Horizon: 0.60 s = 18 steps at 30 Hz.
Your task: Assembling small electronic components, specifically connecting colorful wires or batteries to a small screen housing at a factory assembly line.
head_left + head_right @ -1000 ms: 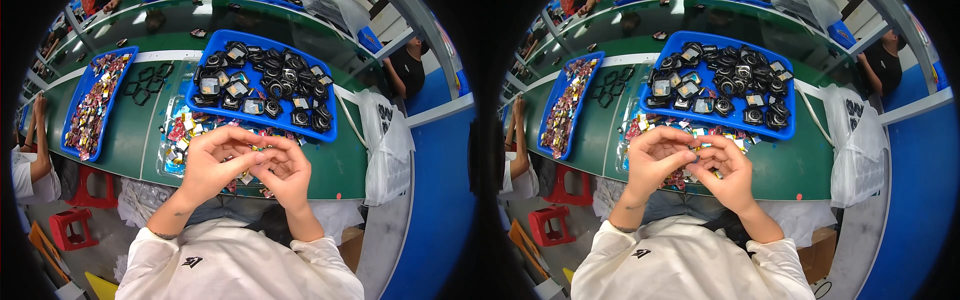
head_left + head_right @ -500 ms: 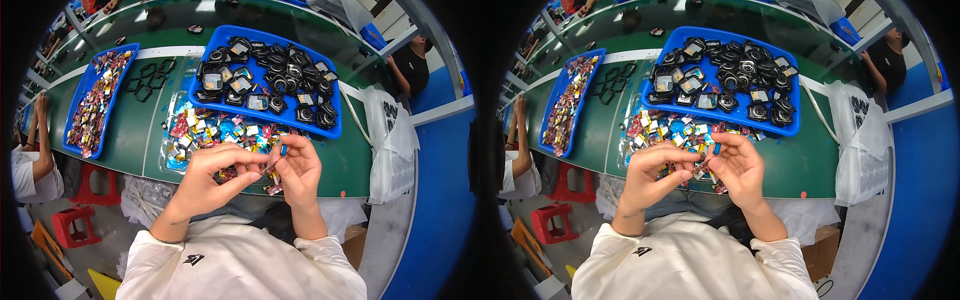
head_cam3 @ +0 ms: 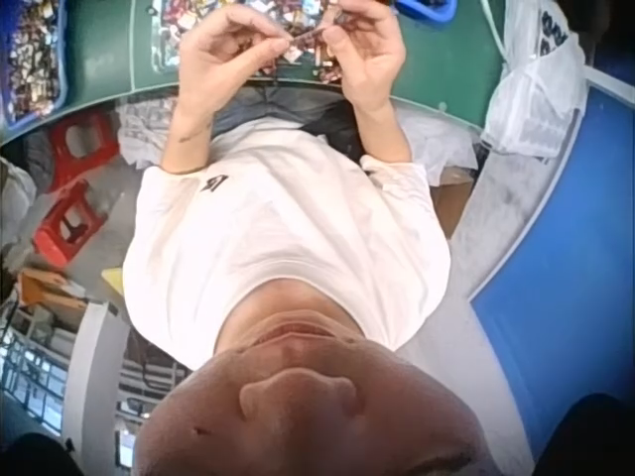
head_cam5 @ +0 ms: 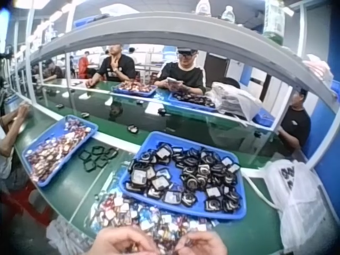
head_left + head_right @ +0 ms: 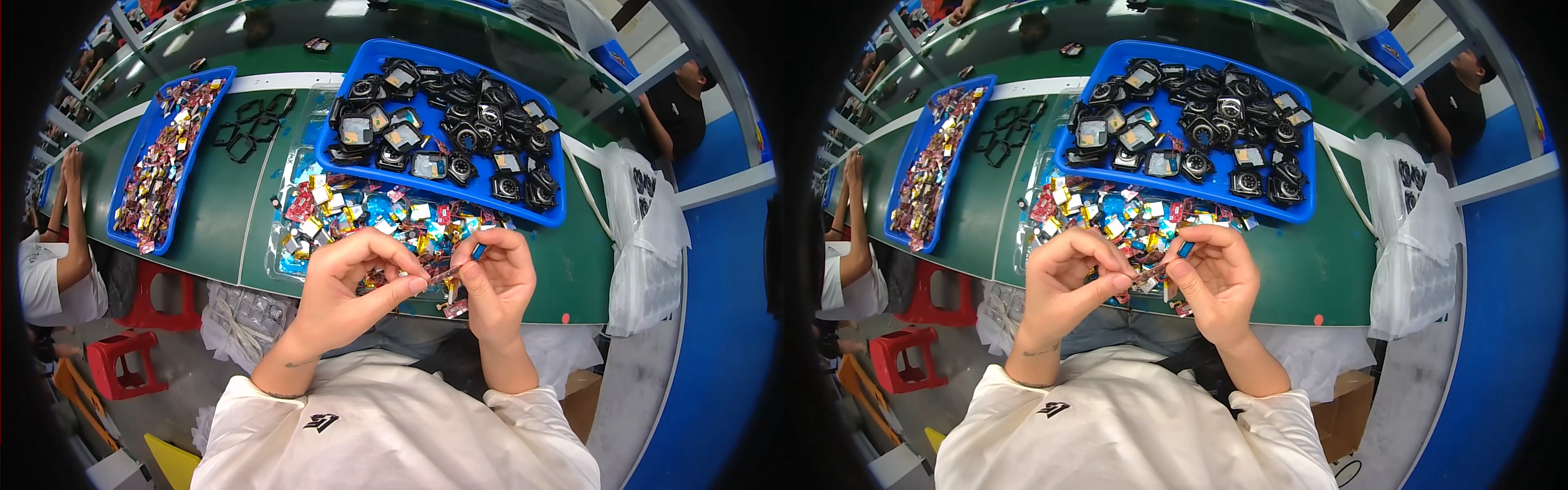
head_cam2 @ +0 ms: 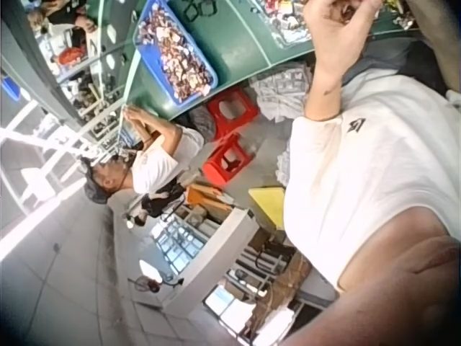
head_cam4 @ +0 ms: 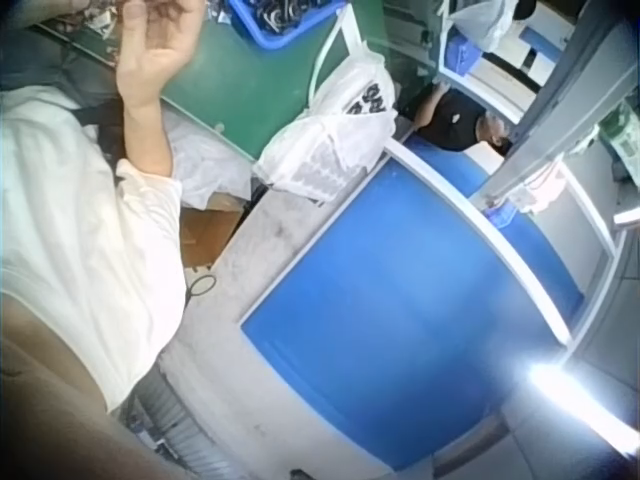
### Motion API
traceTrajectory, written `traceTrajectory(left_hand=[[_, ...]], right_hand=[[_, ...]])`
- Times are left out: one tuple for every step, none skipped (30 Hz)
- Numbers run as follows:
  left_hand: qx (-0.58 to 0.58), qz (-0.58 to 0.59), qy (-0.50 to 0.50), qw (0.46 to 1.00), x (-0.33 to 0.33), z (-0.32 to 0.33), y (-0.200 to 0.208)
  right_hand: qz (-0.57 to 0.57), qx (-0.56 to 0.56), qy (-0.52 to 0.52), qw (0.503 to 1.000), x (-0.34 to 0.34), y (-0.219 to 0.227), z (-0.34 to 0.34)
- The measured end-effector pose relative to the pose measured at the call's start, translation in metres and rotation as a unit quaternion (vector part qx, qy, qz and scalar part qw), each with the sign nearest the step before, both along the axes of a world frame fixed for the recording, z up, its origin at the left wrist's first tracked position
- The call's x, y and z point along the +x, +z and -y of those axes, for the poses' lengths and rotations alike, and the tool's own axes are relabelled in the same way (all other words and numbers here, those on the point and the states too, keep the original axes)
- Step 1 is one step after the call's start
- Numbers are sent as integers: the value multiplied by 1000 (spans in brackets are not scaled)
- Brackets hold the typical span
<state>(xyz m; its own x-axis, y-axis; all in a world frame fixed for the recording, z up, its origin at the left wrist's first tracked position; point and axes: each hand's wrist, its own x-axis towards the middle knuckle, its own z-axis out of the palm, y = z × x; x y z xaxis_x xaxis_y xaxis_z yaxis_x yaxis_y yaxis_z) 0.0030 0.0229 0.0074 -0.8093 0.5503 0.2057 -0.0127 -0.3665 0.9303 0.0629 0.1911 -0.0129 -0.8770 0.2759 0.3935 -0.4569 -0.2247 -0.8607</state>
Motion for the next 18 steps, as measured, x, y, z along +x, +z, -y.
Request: traceTrajectory(left_hand=[[-10, -36, 32, 999, 2, 0, -1], [-20, -72, 64, 995, 3, 0, -1], [-21, -72, 65, 995, 3, 1, -1], [-53, -194, 102, 974, 2, 1, -1], [-84, -313, 135, 936, 1, 1, 0], [-84, -313, 135, 936, 1, 0, 4], [-117, -297, 135, 938, 1, -2, 12], [-151, -280, 135, 938, 1, -4, 16], [-134, -270, 140, 943, 1, -8, 11], [-135, -270, 141, 943, -2, -7, 8], [-139, -301, 129, 935, -4, -4, 7], [-144, -331, 116, 925, -6, -3, 6], [-138, -319, 114, 931, -7, -2, 7], [-140, -319, 116, 930, -6, -1, 6], [-144, -292, 124, 937, -5, 0, 5], [-149, -265, 134, 943, -4, 2, 5], [-162, -268, 139, 940, -3, 7, 9], [-170, -247, 124, 946, -1, 11, 9]], right_hand=[[0, 0, 1, 1000, 0, 0, 0], [1, -9, -7, 1000, 1, 1, 1], [2, -19, -16, 1000, 1, 1, 1], [3, -19, -15, 1000, 1, 0, 1], [2, -9, -25, 1000, 1, -1, 0], [1, 2, -34, 999, 1, -2, 0], [2, 2, -35, 999, 1, -1, 0], [1, 15, -19, 1000, 2, 0, 1], [0, 27, -4, 1000, 2, 2, 1], [-1, 27, -4, 1000, 2, 2, 1], [8, 55, 1, 998, 2, 4, 0], [17, 83, 5, 996, 2, 5, 0], [46, 81, -11, 996, 2, 9, -1], [46, 80, -9, 996, 2, 8, -5], [26, 129, -20, 991, 1, 8, -10], [5, 178, -30, 984, 0, 7, -11], [42, 153, -48, 986, -1, 11, -4], [38, 143, -35, 988, 0, 11, -2]])
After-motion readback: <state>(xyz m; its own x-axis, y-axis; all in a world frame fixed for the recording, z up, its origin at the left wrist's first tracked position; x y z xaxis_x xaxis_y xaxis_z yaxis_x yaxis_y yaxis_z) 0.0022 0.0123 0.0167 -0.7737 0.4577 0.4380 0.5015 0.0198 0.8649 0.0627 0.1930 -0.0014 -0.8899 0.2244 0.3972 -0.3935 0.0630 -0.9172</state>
